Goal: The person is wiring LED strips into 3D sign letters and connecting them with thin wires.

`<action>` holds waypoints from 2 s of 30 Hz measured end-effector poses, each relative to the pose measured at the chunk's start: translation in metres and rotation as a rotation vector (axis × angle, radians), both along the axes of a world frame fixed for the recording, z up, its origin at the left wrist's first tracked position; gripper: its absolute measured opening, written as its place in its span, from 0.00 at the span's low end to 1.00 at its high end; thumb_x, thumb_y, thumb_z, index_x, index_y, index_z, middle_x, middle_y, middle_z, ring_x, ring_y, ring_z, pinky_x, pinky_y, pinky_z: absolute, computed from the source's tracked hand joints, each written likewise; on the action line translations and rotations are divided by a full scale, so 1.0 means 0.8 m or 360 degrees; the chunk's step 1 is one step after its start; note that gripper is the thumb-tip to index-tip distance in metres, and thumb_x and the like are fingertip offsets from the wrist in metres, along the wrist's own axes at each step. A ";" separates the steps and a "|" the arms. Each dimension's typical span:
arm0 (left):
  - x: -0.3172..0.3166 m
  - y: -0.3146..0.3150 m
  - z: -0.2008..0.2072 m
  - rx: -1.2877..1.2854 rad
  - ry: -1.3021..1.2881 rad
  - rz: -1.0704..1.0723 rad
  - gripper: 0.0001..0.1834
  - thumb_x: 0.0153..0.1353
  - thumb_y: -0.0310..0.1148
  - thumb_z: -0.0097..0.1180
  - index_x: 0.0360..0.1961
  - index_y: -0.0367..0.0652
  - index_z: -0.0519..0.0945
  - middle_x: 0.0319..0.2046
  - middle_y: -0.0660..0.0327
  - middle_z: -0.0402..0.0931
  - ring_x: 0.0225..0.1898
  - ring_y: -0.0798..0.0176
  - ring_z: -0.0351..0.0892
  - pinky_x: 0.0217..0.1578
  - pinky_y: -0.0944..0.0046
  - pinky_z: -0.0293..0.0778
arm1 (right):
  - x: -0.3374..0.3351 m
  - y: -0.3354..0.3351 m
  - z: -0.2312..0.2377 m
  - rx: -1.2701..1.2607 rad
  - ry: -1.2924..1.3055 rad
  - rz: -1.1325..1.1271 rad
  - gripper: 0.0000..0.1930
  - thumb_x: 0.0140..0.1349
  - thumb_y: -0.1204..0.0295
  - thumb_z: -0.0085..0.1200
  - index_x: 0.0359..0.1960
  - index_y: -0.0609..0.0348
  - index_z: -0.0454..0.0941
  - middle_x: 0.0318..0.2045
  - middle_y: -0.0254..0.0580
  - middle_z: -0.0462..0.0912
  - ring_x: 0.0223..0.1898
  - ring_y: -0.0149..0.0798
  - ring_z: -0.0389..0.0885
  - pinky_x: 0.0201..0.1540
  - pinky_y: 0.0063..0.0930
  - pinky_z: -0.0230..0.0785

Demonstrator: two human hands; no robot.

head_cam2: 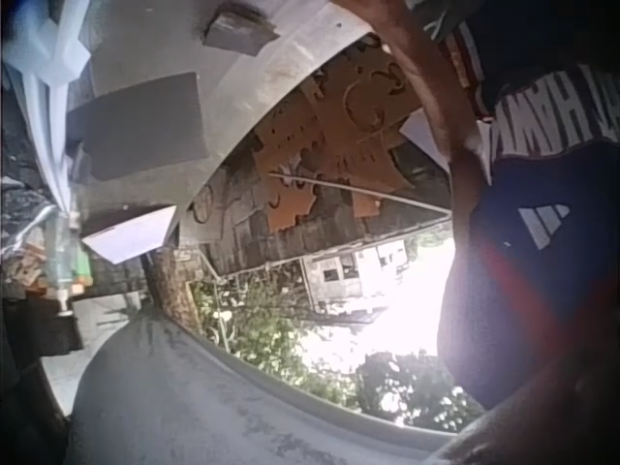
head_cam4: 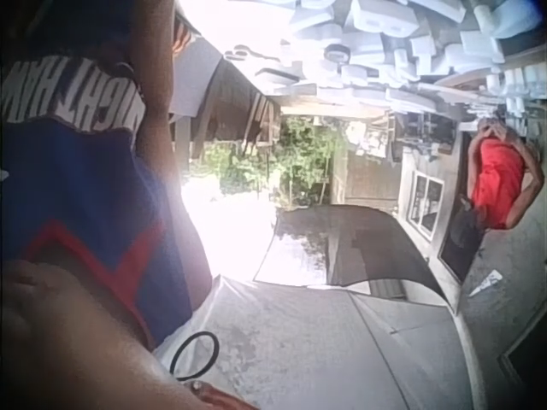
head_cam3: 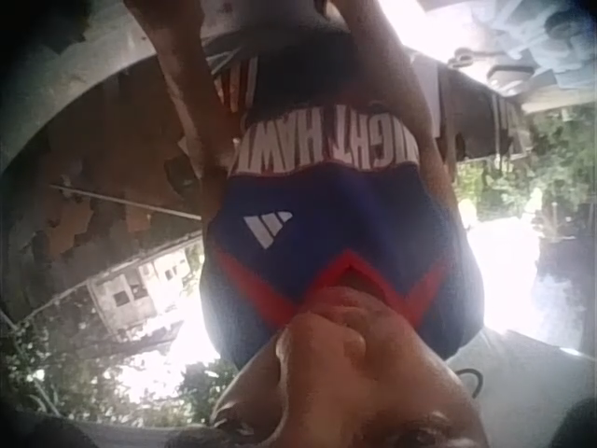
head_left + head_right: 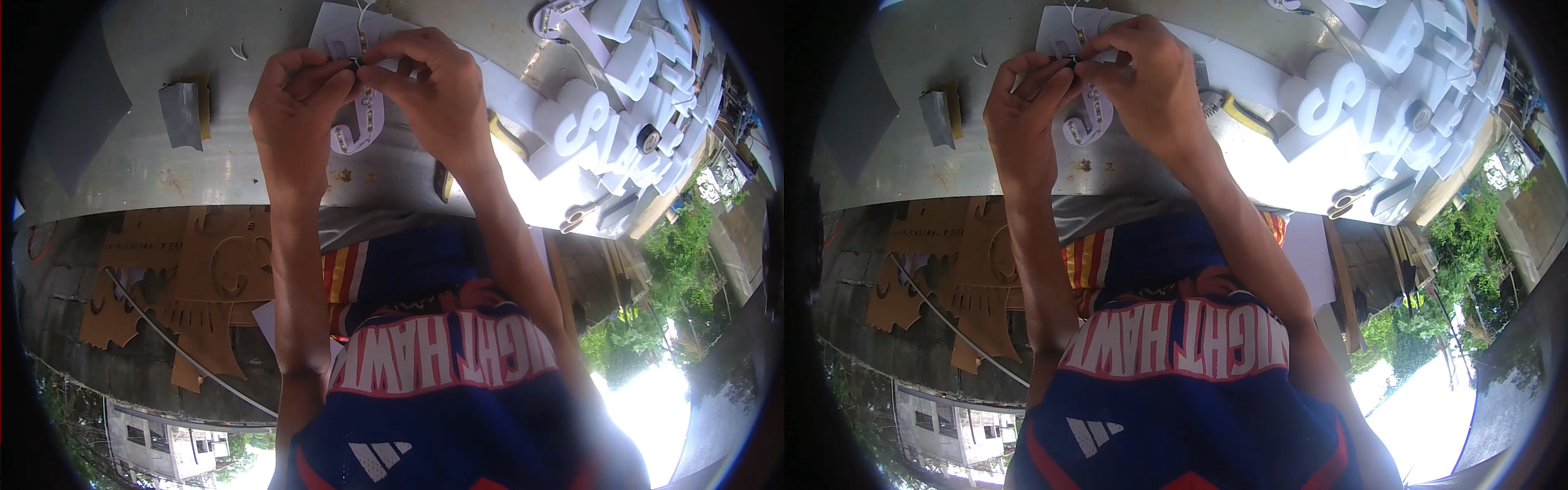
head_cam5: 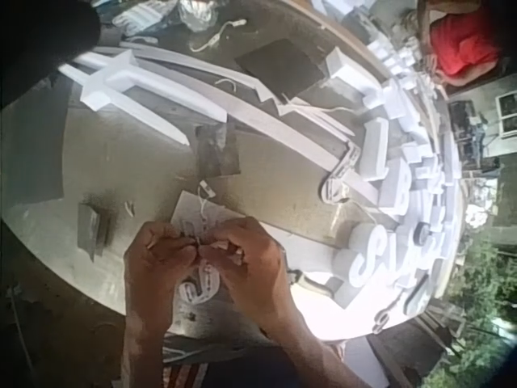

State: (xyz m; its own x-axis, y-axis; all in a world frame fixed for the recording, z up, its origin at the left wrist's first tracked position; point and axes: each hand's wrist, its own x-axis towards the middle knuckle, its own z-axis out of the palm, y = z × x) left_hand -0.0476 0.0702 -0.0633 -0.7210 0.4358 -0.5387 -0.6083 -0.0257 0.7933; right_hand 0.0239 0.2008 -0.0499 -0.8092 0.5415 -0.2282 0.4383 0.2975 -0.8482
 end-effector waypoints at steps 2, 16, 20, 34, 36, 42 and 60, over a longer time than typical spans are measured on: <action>-0.001 -0.001 0.000 0.0019 -0.0016 -0.0003 0.15 0.60 0.18 0.58 0.47 0.28 0.71 0.41 0.46 0.80 0.44 0.59 0.83 0.51 0.62 0.81 | -0.001 -0.002 0.003 0.0034 -0.0038 -0.0006 0.09 0.52 0.76 0.66 0.36 0.60 0.85 0.31 0.38 0.83 0.29 0.29 0.78 0.31 0.23 0.68; -0.010 -0.003 -0.002 0.0055 -0.0113 -0.0008 0.13 0.58 0.17 0.60 0.43 0.27 0.72 0.37 0.46 0.82 0.37 0.58 0.86 0.42 0.66 0.83 | -0.010 -0.004 0.007 -0.0177 -0.0055 -0.0048 0.08 0.56 0.75 0.63 0.37 0.65 0.84 0.25 0.40 0.86 0.26 0.27 0.82 0.29 0.20 0.69; -0.011 -0.002 0.000 0.0005 -0.0091 -0.0027 0.12 0.58 0.17 0.60 0.42 0.27 0.72 0.36 0.46 0.82 0.37 0.58 0.86 0.41 0.67 0.84 | -0.008 -0.003 0.002 -0.0234 -0.0031 -0.0057 0.08 0.57 0.76 0.62 0.37 0.66 0.84 0.24 0.40 0.85 0.25 0.26 0.80 0.29 0.20 0.68; -0.003 0.005 0.005 -0.0017 -0.0036 0.0082 0.13 0.58 0.19 0.60 0.43 0.27 0.72 0.35 0.49 0.82 0.37 0.62 0.85 0.42 0.67 0.81 | -0.010 -0.022 0.008 0.0412 0.0102 -0.0009 0.08 0.54 0.78 0.62 0.36 0.64 0.84 0.27 0.44 0.84 0.26 0.37 0.84 0.28 0.26 0.74; -0.003 0.004 0.003 0.0021 -0.0076 0.0107 0.14 0.58 0.19 0.60 0.43 0.27 0.72 0.35 0.49 0.82 0.37 0.62 0.85 0.42 0.67 0.81 | -0.010 -0.024 0.006 0.0530 0.0144 0.0028 0.08 0.53 0.79 0.62 0.36 0.63 0.84 0.29 0.45 0.84 0.27 0.38 0.84 0.28 0.28 0.75; -0.006 0.002 -0.001 0.0104 -0.0165 0.0138 0.13 0.58 0.18 0.59 0.43 0.27 0.72 0.35 0.49 0.82 0.37 0.61 0.85 0.43 0.66 0.82 | -0.007 -0.026 0.004 0.0685 0.0236 0.0155 0.08 0.50 0.82 0.61 0.34 0.61 0.82 0.31 0.44 0.82 0.31 0.46 0.82 0.31 0.35 0.75; -0.008 -0.004 -0.009 0.0231 -0.0212 0.0170 0.11 0.58 0.18 0.59 0.42 0.29 0.73 0.34 0.53 0.81 0.35 0.64 0.84 0.43 0.64 0.84 | -0.004 -0.023 0.008 0.0247 0.0164 0.0053 0.16 0.54 0.82 0.63 0.46 0.63 0.82 0.36 0.43 0.85 0.34 0.34 0.86 0.31 0.27 0.81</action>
State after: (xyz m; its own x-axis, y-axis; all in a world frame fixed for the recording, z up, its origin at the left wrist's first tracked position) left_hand -0.0539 0.0670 -0.0702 -0.6938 0.4405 -0.5697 -0.6953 -0.2035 0.6894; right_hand 0.0205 0.1823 -0.0438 -0.8421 0.5360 -0.0592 0.3392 0.4412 -0.8309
